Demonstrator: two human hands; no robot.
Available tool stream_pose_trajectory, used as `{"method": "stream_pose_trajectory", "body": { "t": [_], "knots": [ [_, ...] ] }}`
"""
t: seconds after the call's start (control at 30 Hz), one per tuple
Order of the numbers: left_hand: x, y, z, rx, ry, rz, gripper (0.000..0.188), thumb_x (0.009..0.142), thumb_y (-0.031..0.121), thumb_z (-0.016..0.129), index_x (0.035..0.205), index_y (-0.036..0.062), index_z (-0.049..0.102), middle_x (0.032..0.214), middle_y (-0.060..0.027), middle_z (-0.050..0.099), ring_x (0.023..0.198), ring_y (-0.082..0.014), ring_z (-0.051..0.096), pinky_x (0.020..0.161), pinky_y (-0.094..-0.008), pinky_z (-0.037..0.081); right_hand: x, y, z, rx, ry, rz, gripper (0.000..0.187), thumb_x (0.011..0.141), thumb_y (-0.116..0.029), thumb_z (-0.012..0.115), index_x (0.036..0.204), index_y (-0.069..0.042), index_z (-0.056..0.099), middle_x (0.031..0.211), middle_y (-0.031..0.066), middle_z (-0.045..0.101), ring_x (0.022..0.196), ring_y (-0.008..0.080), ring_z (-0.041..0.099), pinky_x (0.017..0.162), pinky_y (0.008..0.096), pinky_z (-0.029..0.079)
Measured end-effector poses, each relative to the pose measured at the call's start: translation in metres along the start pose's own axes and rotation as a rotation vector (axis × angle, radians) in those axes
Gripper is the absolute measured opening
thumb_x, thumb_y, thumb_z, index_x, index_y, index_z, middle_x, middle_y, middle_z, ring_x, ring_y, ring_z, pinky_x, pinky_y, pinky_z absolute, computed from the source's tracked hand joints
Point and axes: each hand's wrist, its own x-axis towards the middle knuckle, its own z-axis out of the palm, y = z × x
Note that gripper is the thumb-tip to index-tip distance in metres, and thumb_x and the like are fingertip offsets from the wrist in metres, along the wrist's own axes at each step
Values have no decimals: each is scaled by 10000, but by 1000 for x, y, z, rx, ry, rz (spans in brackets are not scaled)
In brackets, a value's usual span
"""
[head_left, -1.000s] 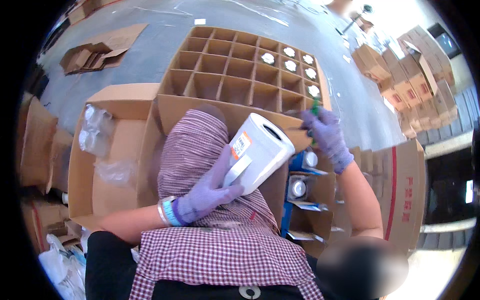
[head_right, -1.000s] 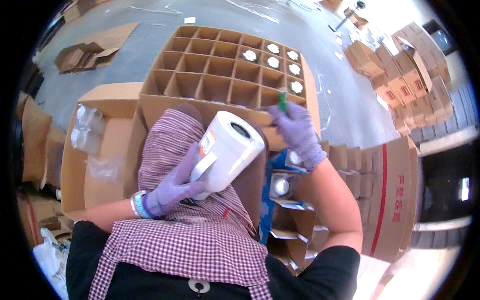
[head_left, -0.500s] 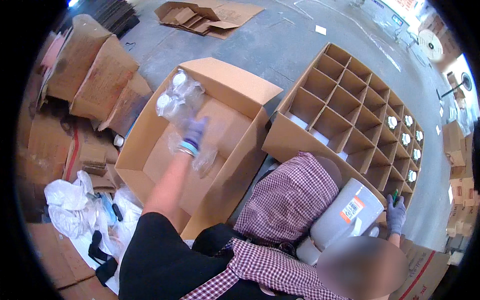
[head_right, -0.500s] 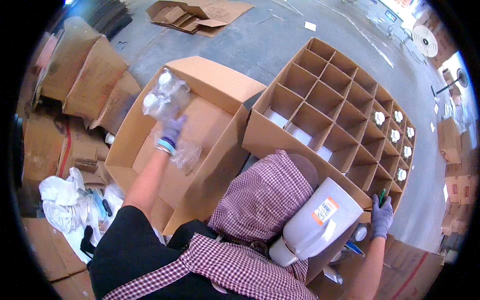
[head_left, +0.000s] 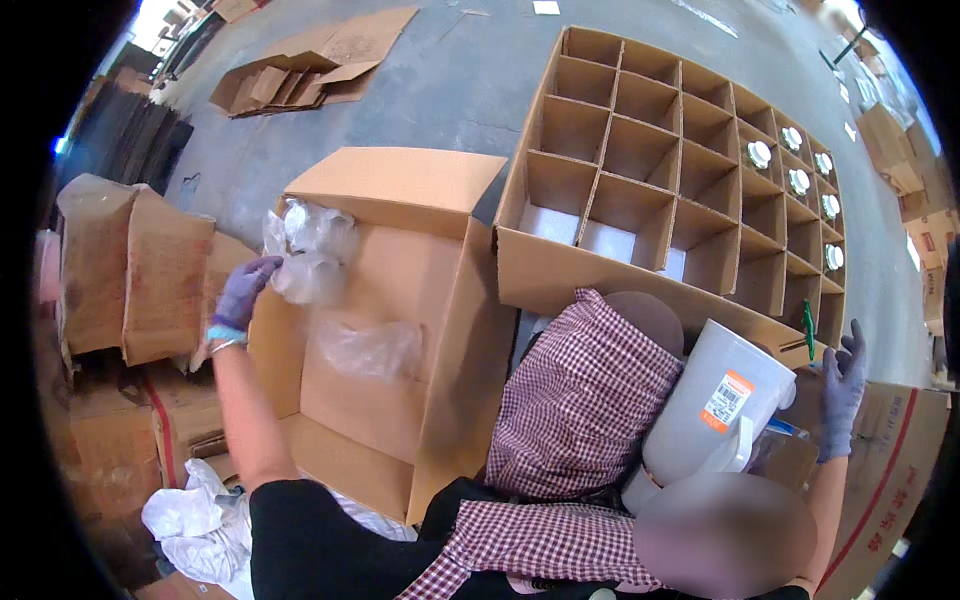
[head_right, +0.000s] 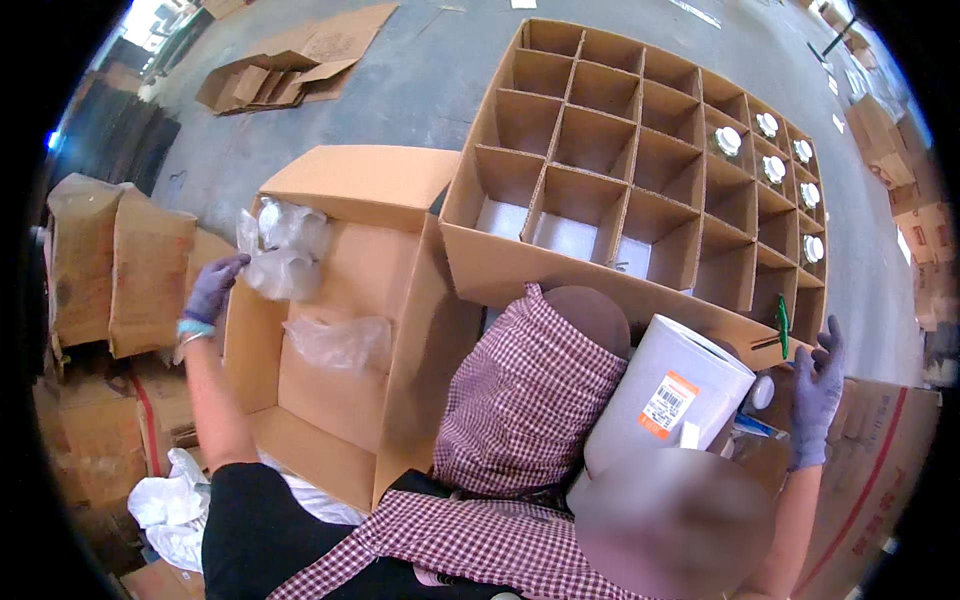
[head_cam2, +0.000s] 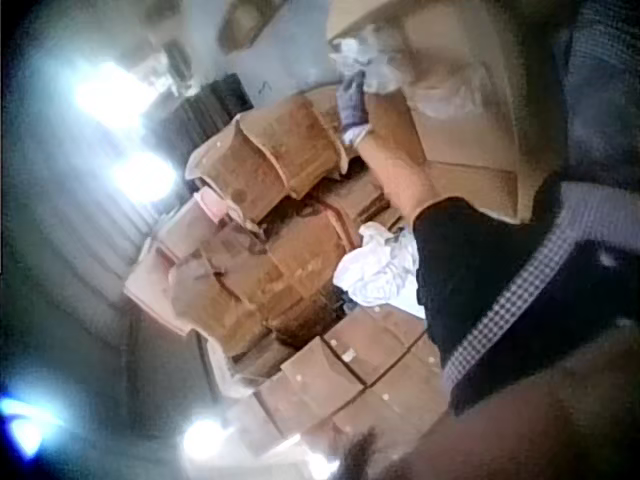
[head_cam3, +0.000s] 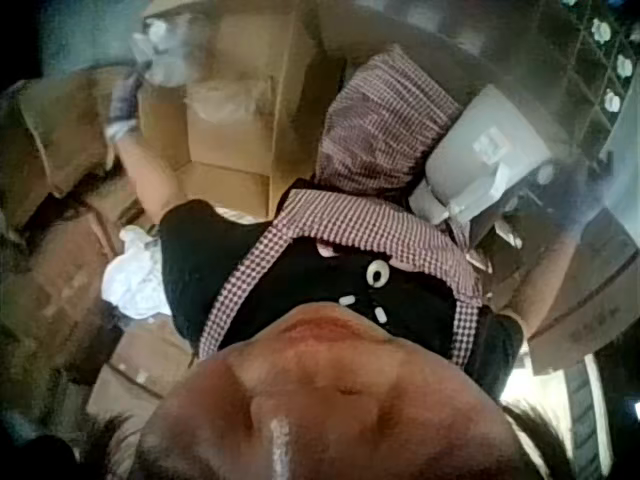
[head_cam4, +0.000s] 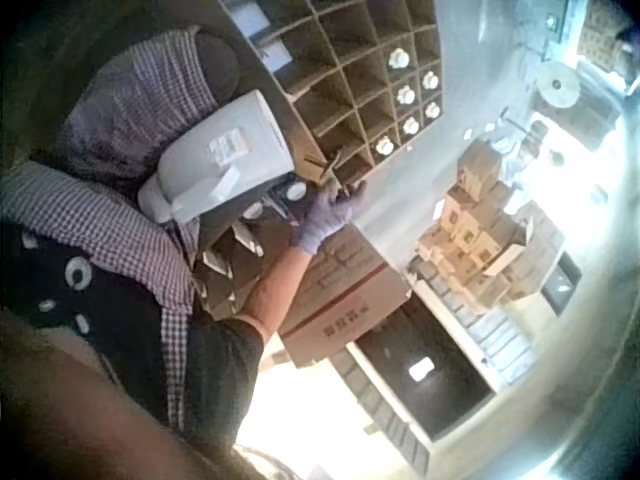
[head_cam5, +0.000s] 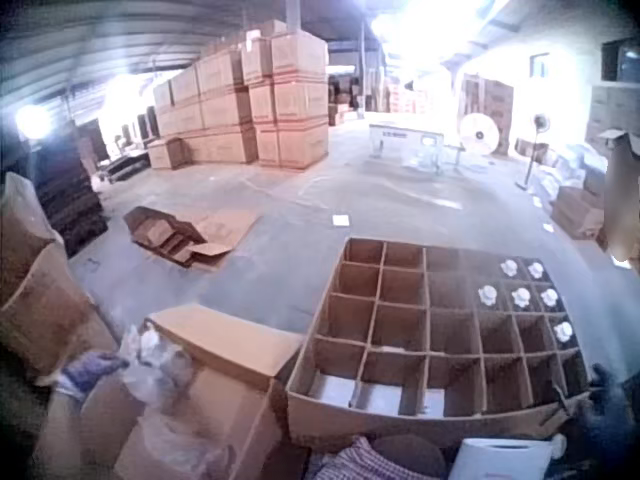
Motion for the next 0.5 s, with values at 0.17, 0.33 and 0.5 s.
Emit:
{"method": "stream_pose_trajectory", "body": {
  "t": [0.17, 0.33, 0.5],
  "knots": [
    [-132, 205, -10, -89, -460, 725, 416, 984, 403, 558, 981, 18, 715, 989, -96, 674, 1051, -269, 614, 951, -405, 457, -17, -64, 5, 186, 19, -192, 585, 940, -54, 626, 1493, -96, 442, 1278, 153, 578, 1085, 200, 605, 942, 345, 520],
    [-137, 254, -12, -882, -567, 1114, 773, 936, 677, 392, 1405, 73, 506, 1442, -151, 501, 1325, -395, 440, 1167, -609, 250, -63, -170, 28, 520, -176, -496, 531, 855, -106, 660, 1368, -44, 535, 1248, 116, 604, 1110, 223, 602, 994, 378, 485],
    [-116, 385, 105, -1475, -582, 1281, 557, 1016, 447, 511, 1395, 39, 527, 1369, -146, 591, 1259, -292, 544, 1099, -447, 404, -115, -250, 52, 555, -501, -777, 898, 658, -255, 896, 1424, -49, 476, 1455, 221, 431, 1365, 386, 427, 1147, 462, 353]
  ]
}}
